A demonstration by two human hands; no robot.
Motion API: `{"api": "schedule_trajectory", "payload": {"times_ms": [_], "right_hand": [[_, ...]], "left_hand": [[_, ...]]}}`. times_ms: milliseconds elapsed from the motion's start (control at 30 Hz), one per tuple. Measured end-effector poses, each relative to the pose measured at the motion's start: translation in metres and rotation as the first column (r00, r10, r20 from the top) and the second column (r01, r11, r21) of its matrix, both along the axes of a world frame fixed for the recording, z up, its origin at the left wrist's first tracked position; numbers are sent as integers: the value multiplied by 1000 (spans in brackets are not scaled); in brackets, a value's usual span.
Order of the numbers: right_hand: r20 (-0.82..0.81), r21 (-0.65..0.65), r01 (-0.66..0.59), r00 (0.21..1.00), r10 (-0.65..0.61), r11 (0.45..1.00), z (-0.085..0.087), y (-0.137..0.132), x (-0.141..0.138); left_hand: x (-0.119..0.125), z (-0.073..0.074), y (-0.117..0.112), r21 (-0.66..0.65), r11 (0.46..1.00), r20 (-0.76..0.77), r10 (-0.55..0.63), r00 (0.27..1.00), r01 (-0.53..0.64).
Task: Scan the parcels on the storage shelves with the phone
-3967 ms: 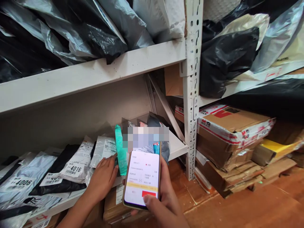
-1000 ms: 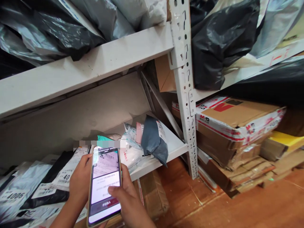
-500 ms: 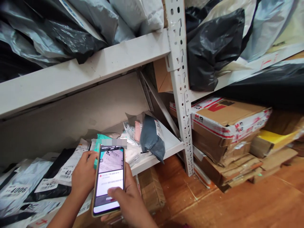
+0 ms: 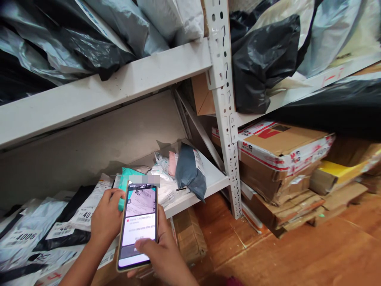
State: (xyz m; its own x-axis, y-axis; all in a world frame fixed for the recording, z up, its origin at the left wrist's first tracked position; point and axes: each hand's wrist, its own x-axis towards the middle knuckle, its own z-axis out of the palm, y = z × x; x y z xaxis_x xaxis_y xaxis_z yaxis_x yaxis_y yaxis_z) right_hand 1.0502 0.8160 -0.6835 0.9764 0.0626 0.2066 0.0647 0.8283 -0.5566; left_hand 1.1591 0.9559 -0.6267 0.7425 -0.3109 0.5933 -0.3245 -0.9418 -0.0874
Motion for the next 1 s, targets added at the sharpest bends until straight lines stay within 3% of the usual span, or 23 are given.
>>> {"api": "schedule_trajectory", "payload": {"times_ms": [300,467,667,1000], "right_hand": [[12,-76,-35,999,36,996,4,-4,-5],[60,-106,-110,991,117,988,5,-11,-9],[63,-86,-169,983,175,982,5,-15,-11],[-13,-36,-62,998,61,997,10,-19,-27]], "left_hand": [[1,-5,3,0,999,84,-42,996,42],[3,-6,5,16,998,85,-58,995,57],[4,-9,6,21,998,99,-53,994,51],[7,-13,11,98,986,258,-154,954,133]]}}
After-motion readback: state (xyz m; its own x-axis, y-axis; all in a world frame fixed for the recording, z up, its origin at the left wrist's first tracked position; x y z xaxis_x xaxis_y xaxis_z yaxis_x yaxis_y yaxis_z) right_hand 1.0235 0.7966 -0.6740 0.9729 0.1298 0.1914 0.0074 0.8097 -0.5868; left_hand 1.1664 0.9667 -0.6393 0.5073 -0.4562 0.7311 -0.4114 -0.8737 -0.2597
